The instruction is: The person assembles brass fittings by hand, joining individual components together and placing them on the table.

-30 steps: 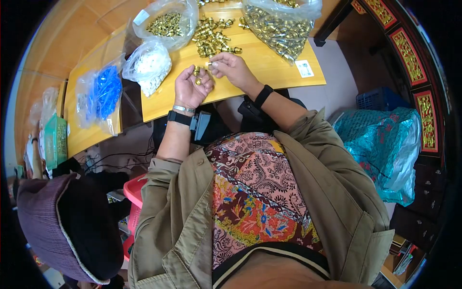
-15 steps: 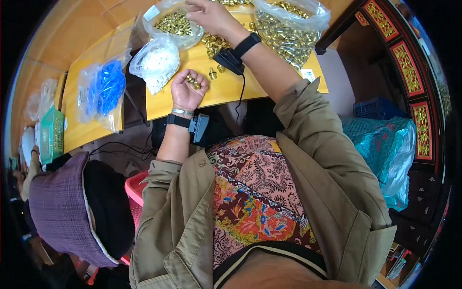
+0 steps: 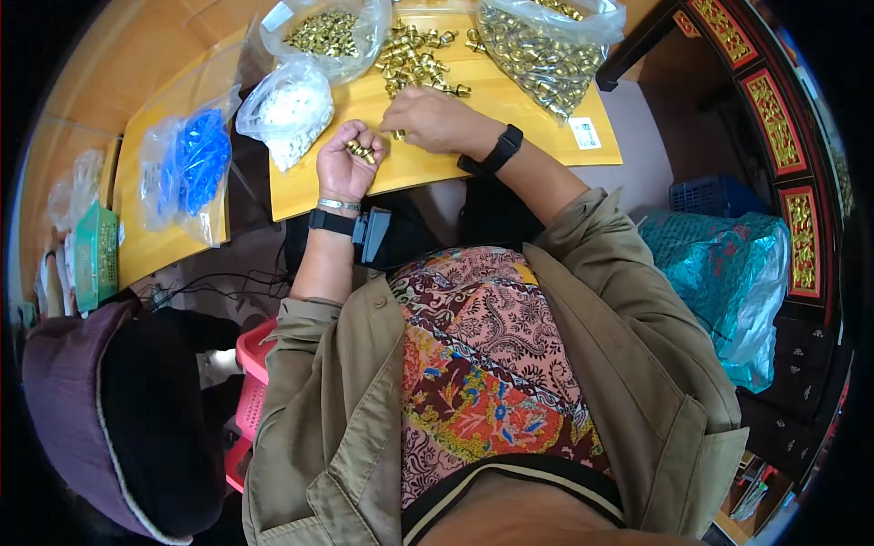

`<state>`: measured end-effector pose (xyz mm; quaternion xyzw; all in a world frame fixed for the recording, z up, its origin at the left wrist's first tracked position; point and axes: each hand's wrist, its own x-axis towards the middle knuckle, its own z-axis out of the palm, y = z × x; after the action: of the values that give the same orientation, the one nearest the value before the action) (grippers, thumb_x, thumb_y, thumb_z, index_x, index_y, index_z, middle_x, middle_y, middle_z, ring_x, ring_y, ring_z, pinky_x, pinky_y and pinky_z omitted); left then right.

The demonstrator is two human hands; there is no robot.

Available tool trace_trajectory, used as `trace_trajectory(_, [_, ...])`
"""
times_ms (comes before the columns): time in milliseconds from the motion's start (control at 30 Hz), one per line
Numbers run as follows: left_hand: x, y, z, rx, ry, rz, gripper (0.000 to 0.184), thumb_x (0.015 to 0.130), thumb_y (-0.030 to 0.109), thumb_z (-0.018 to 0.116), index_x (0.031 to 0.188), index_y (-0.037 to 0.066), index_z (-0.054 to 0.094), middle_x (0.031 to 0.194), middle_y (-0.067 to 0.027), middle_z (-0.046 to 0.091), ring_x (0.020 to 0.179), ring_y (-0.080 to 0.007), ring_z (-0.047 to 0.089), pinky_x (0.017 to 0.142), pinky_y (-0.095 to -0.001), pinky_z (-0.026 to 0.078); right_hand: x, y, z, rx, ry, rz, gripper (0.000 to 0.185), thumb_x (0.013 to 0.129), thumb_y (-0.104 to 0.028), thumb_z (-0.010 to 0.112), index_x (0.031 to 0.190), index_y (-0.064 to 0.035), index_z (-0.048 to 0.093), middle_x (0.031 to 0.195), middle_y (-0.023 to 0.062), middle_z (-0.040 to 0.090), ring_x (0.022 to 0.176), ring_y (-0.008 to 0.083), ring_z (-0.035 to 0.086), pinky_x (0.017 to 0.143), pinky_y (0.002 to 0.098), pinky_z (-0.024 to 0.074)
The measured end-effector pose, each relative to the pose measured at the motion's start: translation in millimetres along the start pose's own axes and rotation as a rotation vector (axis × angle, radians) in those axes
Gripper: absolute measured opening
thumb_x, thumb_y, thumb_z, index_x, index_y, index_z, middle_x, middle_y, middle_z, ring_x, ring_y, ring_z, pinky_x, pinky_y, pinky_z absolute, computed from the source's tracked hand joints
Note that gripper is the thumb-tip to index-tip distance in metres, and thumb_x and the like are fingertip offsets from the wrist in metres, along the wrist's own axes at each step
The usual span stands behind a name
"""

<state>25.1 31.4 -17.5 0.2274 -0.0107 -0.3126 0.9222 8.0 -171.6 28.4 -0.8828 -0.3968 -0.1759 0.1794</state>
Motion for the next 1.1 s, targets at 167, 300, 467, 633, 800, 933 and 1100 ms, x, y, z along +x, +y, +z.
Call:
trace_trajectory(167, [3.1, 2.7, -12.4, -0.04, -0.07, -0.044, 0.017, 0.088, 0.017, 0.05, 0.088, 0.002, 0.057, 0.061, -0.0074, 0.048, 0.059, -0.0246, 0.049, 0.051, -0.0324, 0.037, 8.5, -0.6, 0.9, -0.008, -0.029, 0.177, 0.019, 0.077, -0.018, 0.063, 0.092, -0.0071, 0.065, 0.086, 0.0084, 0.063, 0.091, 0.0286, 0.057, 0.082, 0.0393, 0.0453])
trace_trajectory(300, [-2.9, -3.5, 20.1, 0.139, 0.145, 0.008, 0.025, 0.09, 0.024, 0.046, 0.085, 0.001, 0.055, 0.057, -0.007, 0.046, 0.055, -0.0248, 0.048, 0.047, -0.0319, 0.035, 10.9, 1.0, -6.5, -0.031, 0.139, 0.245, 0.018, 0.08, -0.021, 0.062, 0.09, -0.0069, 0.065, 0.08, 0.0086, 0.063, 0.085, 0.029, 0.058, 0.077, 0.0388, 0.0464])
trace_trajectory(467, [-0.6, -13.4, 32.1, 0.408, 0.117, 0.021, 0.032, 0.092, 0.03, 0.042, 0.082, 0.002, 0.053, 0.058, -0.0073, 0.047, 0.053, -0.0237, 0.049, 0.047, -0.0315, 0.037, 9.6, -9.5, -14.0, 0.088, 0.275, 0.296, 0.02, 0.079, -0.023, 0.064, 0.09, -0.0069, 0.064, 0.08, 0.0084, 0.063, 0.083, 0.0275, 0.059, 0.072, 0.0384, 0.048])
trace_trajectory(633, [3.5, -19.8, 27.7, 0.485, 0.107, 0.016, 0.035, 0.095, 0.032, 0.038, 0.088, 0.002, 0.054, 0.059, -0.0057, 0.049, 0.05, -0.0192, 0.05, 0.046, -0.0289, 0.039, 6.9, -27.9, -7.4, 0.124, 0.256, 0.316, 0.021, 0.078, -0.025, 0.062, 0.086, -0.0057, 0.064, 0.084, 0.01, 0.065, 0.086, 0.0284, 0.06, 0.078, 0.0389, 0.0479])
trace_trajectory(800, [-0.6, -17.6, 29.1, 0.468, 0.116, 0.004, 0.036, 0.097, 0.034, 0.036, 0.092, 0.003, 0.055, 0.06, -0.0052, 0.051, 0.05, -0.018, 0.051, 0.044, -0.0276, 0.04, 1.4, -30.9, -3.0, 0.266, 0.262, 0.29, 0.027, 0.076, -0.026, 0.064, 0.093, -0.0041, 0.066, 0.086, 0.012, 0.063, 0.087, 0.0289, 0.06, 0.078, 0.0381, 0.0485])
trace_trajectory(933, [-4.6, -16.7, 44.2, 0.535, 0.132, -0.003, 0.04, 0.097, 0.038, 0.036, 0.096, 0.003, 0.055, 0.061, -0.0053, 0.053, 0.048, -0.0181, 0.052, 0.041, -0.0265, 0.04, -6.0, -26.4, 4.1, 0.452, 0.263, 0.348, 0.033, 0.075, -0.026, 0.067, 0.098, -0.0027, 0.065, 0.089, 0.013, 0.061, 0.087, 0.0293, 0.06, 0.077, 0.0378, 0.0488])
trace_trajectory(1100, [-1.1, -17.0, 32.6, 0.523, 0.062, -0.02, 0.041, 0.097, 0.04, 0.038, 0.093, 0.003, 0.056, 0.064, -0.0056, 0.055, 0.048, -0.0176, 0.052, 0.039, -0.0259, 0.038, -12.1, -27.4, 15.9, 0.463, 0.296, 0.372, 0.037, 0.076, -0.028, 0.067, 0.103, -0.0029, 0.062, 0.092, 0.014, 0.06, 0.084, 0.0295, 0.06, 0.076, 0.0374, 0.0493])
